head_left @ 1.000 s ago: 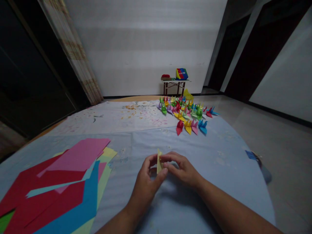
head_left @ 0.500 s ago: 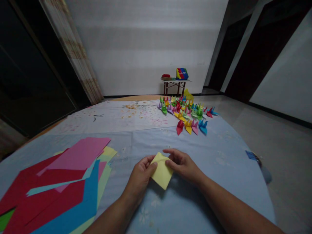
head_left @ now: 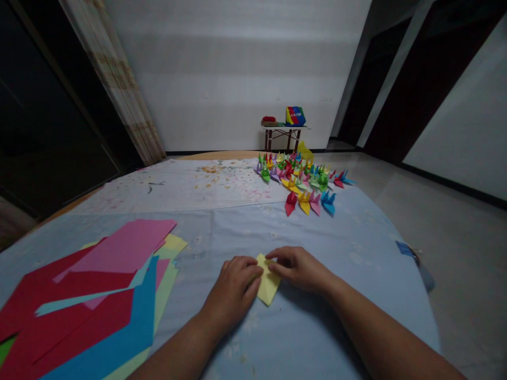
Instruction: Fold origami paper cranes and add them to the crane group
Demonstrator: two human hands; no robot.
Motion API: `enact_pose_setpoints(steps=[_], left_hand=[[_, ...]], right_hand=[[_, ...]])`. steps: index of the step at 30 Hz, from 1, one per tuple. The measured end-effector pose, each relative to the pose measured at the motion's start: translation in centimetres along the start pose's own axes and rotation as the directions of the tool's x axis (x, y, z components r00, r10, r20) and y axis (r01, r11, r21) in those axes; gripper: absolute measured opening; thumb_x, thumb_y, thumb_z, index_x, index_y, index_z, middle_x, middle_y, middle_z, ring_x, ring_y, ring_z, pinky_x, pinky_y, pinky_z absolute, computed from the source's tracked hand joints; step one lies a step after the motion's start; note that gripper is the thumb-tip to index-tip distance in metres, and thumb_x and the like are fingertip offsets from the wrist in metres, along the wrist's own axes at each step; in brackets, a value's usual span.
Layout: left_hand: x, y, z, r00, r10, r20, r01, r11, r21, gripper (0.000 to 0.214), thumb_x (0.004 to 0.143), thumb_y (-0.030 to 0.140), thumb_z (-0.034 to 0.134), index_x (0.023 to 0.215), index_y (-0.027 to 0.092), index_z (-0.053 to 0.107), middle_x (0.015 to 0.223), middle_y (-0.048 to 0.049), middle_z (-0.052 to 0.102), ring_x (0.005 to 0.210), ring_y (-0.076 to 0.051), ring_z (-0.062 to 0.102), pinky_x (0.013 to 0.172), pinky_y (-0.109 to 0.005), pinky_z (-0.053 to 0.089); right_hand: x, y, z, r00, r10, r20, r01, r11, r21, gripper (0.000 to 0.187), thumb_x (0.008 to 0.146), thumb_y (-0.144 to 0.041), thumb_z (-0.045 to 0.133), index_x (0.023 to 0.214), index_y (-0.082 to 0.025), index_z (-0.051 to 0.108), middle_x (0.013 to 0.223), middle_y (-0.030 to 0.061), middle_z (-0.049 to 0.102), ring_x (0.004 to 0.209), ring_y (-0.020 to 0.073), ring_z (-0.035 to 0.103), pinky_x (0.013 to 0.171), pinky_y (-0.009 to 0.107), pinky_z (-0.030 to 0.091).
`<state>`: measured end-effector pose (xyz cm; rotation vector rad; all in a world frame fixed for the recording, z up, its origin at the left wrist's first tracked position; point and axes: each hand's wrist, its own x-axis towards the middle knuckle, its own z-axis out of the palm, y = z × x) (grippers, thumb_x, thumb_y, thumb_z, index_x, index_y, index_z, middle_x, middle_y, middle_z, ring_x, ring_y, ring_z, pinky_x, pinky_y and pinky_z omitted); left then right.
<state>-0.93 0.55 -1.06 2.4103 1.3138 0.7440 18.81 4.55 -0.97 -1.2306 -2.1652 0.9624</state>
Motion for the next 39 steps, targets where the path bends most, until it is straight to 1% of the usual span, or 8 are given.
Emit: enact_pose_setpoints(steps=[3, 7, 10, 13, 16, 21, 33, 39], left_hand=[[0.0, 0.0, 0.0, 1.000, 0.002, 0.018, -0.002, 1.000, 0.024, 0.022, 0.081, 0.018, 0.048, 0.098, 0.025, 0.060, 0.103, -0.0051, 0.058, 0.099, -0.020, 0.050, 0.086, -0.039, 0.038], [0.0, 0.0, 0.0, 1.000, 0.006, 0.025, -0.007, 0.999, 0.035, 0.021, 0.082, 0.019, 0.048, 0.097, 0.025, 0.060, 0.103, -0.0049, 0.057, 0.099, -0.020, 0.050, 0.085, -0.038, 0.038], [0.0, 0.1, 0.0, 0.999, 0.009, 0.032, -0.010, 0.999, 0.044, 0.020, 0.081, 0.022, 0.049, 0.097, 0.025, 0.061, 0.104, -0.0052, 0.057, 0.098, -0.021, 0.049, 0.085, -0.038, 0.037], [-0.1, 0.1, 0.2, 0.999, 0.001, 0.032, -0.003, 0.999, 0.052, 0.020, 0.079, 0.026, 0.054, 0.097, 0.024, 0.061, 0.105, -0.0056, 0.057, 0.100, -0.022, 0.049, 0.087, -0.039, 0.036], [-0.1, 0.0, 0.4, 1.000, -0.010, 0.029, 0.009, 0.999, 0.052, 0.022, 0.077, 0.028, 0.058, 0.098, 0.024, 0.061, 0.106, -0.0057, 0.057, 0.102, -0.022, 0.048, 0.088, -0.039, 0.036], [-0.1, -0.2, 0.7, 1.000, -0.010, 0.011, 0.010, 0.999, 0.036, 0.024, 0.074, 0.028, 0.060, 0.098, 0.026, 0.061, 0.106, -0.0047, 0.056, 0.102, -0.022, 0.048, 0.087, -0.039, 0.036], [-0.1, -0.3, -0.4, 0.992, 0.009, 0.128, -0.008, 1.000, -0.002, 0.042, 0.069, 0.026, 0.066, 0.109, 0.029, 0.054, 0.113, -0.0041, 0.052, 0.106, -0.024, 0.045, 0.091, -0.040, 0.033], [-0.1, -0.2, -0.7, 0.989, 0.021, 0.146, -0.019, 1.000, -0.010, 0.039, 0.069, 0.024, 0.068, 0.105, 0.026, 0.054, 0.112, -0.0038, 0.055, 0.105, -0.022, 0.046, 0.090, -0.038, 0.034]], right_hand=[[-0.1, 0.8, -1.1, 0.992, -0.076, 0.100, 0.062, 0.989, 0.132, 0.030, 0.075, -0.015, 0.048, 0.101, -0.017, 0.063, 0.072, 0.0002, 0.059, 0.059, 0.0090, 0.050, 0.052, 0.018, 0.038], [-0.2, 1.2, -2.4, 0.969, -0.183, 0.168, 0.171, 0.982, 0.083, 0.039, 0.066, -0.002, 0.047, 0.096, -0.018, 0.066, 0.086, 0.0022, 0.061, 0.075, 0.0115, 0.056, 0.069, 0.022, 0.044], [-0.2, 1.2, -2.9, 0.958, -0.213, 0.192, 0.214, 0.977, 0.016, 0.035, 0.069, -0.004, 0.052, 0.096, -0.020, 0.066, 0.087, 0.0025, 0.062, 0.084, 0.0143, 0.056, 0.078, 0.027, 0.043], [0.0, 1.3, -3.0, 0.954, -0.214, 0.208, 0.222, 0.975, -0.012, 0.022, 0.075, -0.016, 0.058, 0.095, -0.021, 0.067, 0.084, 0.0026, 0.063, 0.083, 0.0154, 0.056, 0.077, 0.028, 0.044], [0.2, 1.6, -2.9, 0.955, -0.221, 0.197, 0.229, 0.973, -0.015, 0.019, 0.079, -0.027, 0.059, 0.094, -0.020, 0.067, 0.083, 0.0033, 0.062, 0.083, 0.0154, 0.055, 0.077, 0.028, 0.043], [0.6, 1.4, -2.3, 0.958, -0.257, 0.124, 0.263, 0.964, -0.035, 0.020, 0.079, -0.036, 0.059, 0.090, -0.022, 0.068, 0.091, 0.0039, 0.061, 0.092, 0.0167, 0.051, 0.086, 0.031, 0.038], [1.3, 0.7, -0.2, 0.983, -0.179, 0.026, 0.181, 0.969, -0.170, 0.016, 0.075, -0.035, 0.063, 0.082, -0.022, 0.068, 0.082, 0.0032, 0.064, 0.089, 0.0190, 0.051, 0.081, 0.032, 0.034], [1.3, 0.4, 0.1, 0.987, -0.160, 0.011, 0.158, 0.958, -0.240, 0.015, 0.074, -0.035, 0.065, 0.082, -0.023, 0.067, 0.082, 0.0026, 0.063, 0.088, 0.0186, 0.050, 0.080, 0.033, 0.032]])
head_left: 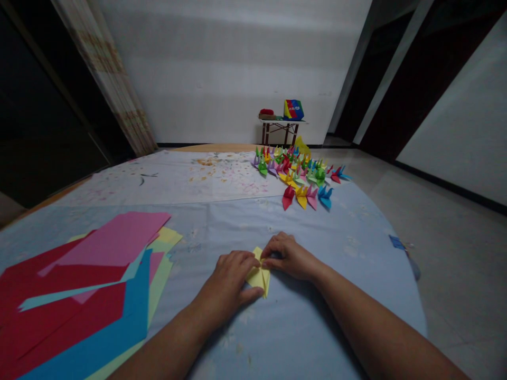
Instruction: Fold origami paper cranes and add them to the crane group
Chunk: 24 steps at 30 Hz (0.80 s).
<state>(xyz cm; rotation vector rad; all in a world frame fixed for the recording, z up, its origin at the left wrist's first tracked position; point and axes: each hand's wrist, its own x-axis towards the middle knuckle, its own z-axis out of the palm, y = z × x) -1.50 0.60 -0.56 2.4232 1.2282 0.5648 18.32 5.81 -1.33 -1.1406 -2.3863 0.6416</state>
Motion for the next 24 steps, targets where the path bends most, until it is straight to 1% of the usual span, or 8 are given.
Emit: enact_pose_setpoints(steps=[2, 5, 9, 12, 19, 24], left_hand=[[0.0, 0.1, -0.1, 1.000, 0.016, 0.005, -0.016, 1.000, 0.007, 0.039, 0.070, 0.024, 0.067, 0.107, 0.028, 0.054, 0.113, -0.0037, 0.054, 0.105, -0.022, 0.046, 0.089, -0.039, 0.035], [0.0, 0.2, -0.3, 0.997, 0.074, 0.009, -0.075, 0.997, 0.032, 0.035, 0.074, 0.027, 0.064, 0.107, 0.032, 0.057, 0.112, -0.0039, 0.054, 0.103, -0.022, 0.047, 0.087, -0.039, 0.036], [0.1, 0.5, -0.6, 0.985, 0.160, 0.058, -0.164, 0.985, 0.062, 0.022, 0.080, 0.029, 0.057, 0.101, 0.034, 0.062, 0.098, -0.0031, 0.058, 0.091, -0.019, 0.050, 0.079, -0.034, 0.038], [0.0, 0.6, -0.6, 0.983, 0.169, 0.072, -0.175, 0.981, 0.081, 0.021, 0.082, 0.028, 0.055, 0.101, 0.035, 0.063, 0.097, -0.0032, 0.058, 0.088, -0.019, 0.050, 0.077, -0.033, 0.038], [-0.1, 0.7, -0.5, 0.978, 0.182, 0.103, -0.197, 0.968, 0.154, 0.021, 0.084, 0.029, 0.051, 0.102, 0.033, 0.062, 0.099, -0.0040, 0.058, 0.090, -0.019, 0.049, 0.078, -0.034, 0.038], [-0.1, 0.8, -1.1, 0.973, 0.188, 0.135, -0.206, 0.969, 0.134, 0.022, 0.085, 0.028, 0.050, 0.103, 0.035, 0.061, 0.102, -0.0043, 0.057, 0.094, -0.020, 0.049, 0.079, -0.035, 0.038]], right_hand=[[0.0, 0.0, 0.0, 1.000, -0.007, 0.000, 0.007, 1.000, -0.010, 0.015, 0.074, -0.035, 0.064, 0.082, -0.023, 0.067, 0.081, 0.0026, 0.063, 0.087, 0.0183, 0.050, 0.079, 0.032, 0.032], [0.0, 0.0, 0.0, 1.000, -0.004, 0.000, 0.004, 1.000, -0.024, 0.013, 0.074, -0.032, 0.064, 0.082, -0.022, 0.067, 0.081, 0.0024, 0.062, 0.087, 0.0182, 0.050, 0.079, 0.032, 0.032], [0.0, -0.1, 0.0, 1.000, 0.012, 0.007, -0.012, 1.000, -0.026, 0.012, 0.074, -0.032, 0.064, 0.081, -0.022, 0.067, 0.082, 0.0023, 0.062, 0.088, 0.0187, 0.050, 0.079, 0.033, 0.031], [0.0, -0.2, 0.0, 1.000, 0.019, 0.010, -0.019, 0.999, -0.028, 0.012, 0.074, -0.031, 0.064, 0.081, -0.022, 0.066, 0.082, 0.0022, 0.062, 0.087, 0.0188, 0.050, 0.079, 0.033, 0.031], [0.1, -0.4, -0.1, 0.999, 0.030, 0.018, -0.030, 0.999, -0.033, 0.011, 0.074, -0.030, 0.064, 0.081, -0.022, 0.066, 0.083, 0.0017, 0.063, 0.087, 0.0184, 0.050, 0.079, 0.032, 0.031], [0.1, -0.5, -0.3, 0.999, 0.025, 0.020, -0.024, 0.999, -0.040, 0.011, 0.074, -0.030, 0.064, 0.081, -0.022, 0.066, 0.082, 0.0017, 0.063, 0.087, 0.0181, 0.050, 0.079, 0.032, 0.030]])
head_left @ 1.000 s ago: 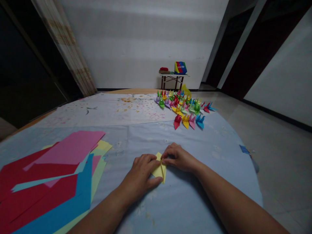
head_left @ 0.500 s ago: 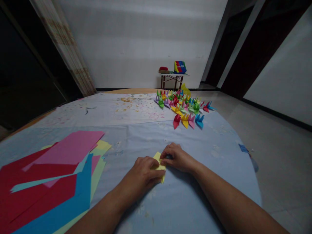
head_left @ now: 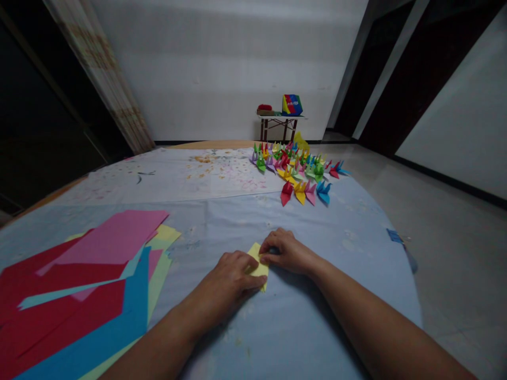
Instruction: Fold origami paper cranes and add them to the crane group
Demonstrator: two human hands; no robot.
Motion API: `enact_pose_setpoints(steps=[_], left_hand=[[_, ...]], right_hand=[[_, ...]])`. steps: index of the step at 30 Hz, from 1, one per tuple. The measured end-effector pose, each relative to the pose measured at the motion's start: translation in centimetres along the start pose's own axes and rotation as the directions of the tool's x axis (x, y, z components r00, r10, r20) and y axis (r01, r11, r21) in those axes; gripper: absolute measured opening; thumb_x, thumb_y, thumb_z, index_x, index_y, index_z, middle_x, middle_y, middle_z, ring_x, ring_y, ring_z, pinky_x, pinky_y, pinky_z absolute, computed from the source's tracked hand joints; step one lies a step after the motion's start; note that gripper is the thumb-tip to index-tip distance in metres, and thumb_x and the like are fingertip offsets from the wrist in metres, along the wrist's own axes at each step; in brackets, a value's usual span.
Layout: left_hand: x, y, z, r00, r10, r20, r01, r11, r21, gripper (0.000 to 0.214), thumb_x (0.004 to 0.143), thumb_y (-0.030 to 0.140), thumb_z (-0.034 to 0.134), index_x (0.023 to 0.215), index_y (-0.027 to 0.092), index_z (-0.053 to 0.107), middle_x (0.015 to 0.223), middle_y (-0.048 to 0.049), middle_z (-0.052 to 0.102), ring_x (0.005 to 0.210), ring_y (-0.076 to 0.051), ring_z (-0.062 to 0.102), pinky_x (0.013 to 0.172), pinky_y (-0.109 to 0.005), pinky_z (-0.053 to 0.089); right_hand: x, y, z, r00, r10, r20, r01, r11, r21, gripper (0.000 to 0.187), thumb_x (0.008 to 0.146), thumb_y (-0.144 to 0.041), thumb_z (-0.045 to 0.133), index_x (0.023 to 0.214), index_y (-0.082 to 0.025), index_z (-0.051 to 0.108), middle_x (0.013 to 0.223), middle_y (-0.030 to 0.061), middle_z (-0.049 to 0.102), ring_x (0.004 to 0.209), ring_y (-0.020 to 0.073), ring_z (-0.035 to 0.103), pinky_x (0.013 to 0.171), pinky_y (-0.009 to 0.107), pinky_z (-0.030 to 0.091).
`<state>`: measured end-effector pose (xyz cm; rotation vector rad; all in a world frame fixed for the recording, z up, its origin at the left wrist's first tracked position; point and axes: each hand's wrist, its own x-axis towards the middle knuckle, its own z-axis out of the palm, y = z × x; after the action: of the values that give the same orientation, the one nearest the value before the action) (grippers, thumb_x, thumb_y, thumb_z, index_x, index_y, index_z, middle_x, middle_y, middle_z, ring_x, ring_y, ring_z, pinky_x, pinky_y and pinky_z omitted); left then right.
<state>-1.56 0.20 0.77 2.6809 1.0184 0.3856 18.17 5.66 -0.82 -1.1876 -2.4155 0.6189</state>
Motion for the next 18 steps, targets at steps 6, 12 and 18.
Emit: enact_pose_setpoints(steps=[6, 12, 18], left_hand=[[-0.24, -0.20, -0.60, 0.998, 0.024, 0.057, -0.022, 0.999, -0.032, 0.025, 0.083, 0.024, 0.053, 0.104, 0.036, 0.060, 0.105, -0.0036, 0.056, 0.097, -0.020, 0.049, 0.081, -0.035, 0.038], [-0.24, -0.22, -0.62, 0.998, 0.023, 0.060, -0.023, 1.000, -0.006, 0.023, 0.084, 0.027, 0.052, 0.103, 0.036, 0.061, 0.107, -0.0027, 0.056, 0.098, -0.020, 0.049, 0.083, -0.035, 0.038], [-0.26, 0.41, -0.68, 0.995, 0.024, 0.094, -0.031, 0.997, 0.068, 0.018, 0.085, 0.028, 0.050, 0.098, 0.033, 0.062, 0.110, -0.0030, 0.055, 0.100, -0.021, 0.048, 0.084, -0.035, 0.037]], right_hand=[[0.07, 0.31, 0.14, 1.000, 0.005, 0.016, -0.005, 1.000, 0.003, 0.012, 0.075, -0.031, 0.063, 0.083, -0.023, 0.065, 0.083, 0.0009, 0.063, 0.087, 0.0178, 0.049, 0.079, 0.032, 0.030], [0.12, 0.55, 0.36, 1.000, 0.013, 0.029, -0.014, 1.000, 0.000, 0.013, 0.074, -0.033, 0.063, 0.083, -0.024, 0.065, 0.083, 0.0002, 0.063, 0.088, 0.0178, 0.049, 0.080, 0.032, 0.029], [0.06, 0.32, 0.20, 0.999, 0.023, 0.028, -0.023, 1.000, -0.007, 0.012, 0.074, -0.031, 0.064, 0.083, -0.024, 0.065, 0.083, 0.0005, 0.063, 0.089, 0.0178, 0.049, 0.079, 0.031, 0.029]])
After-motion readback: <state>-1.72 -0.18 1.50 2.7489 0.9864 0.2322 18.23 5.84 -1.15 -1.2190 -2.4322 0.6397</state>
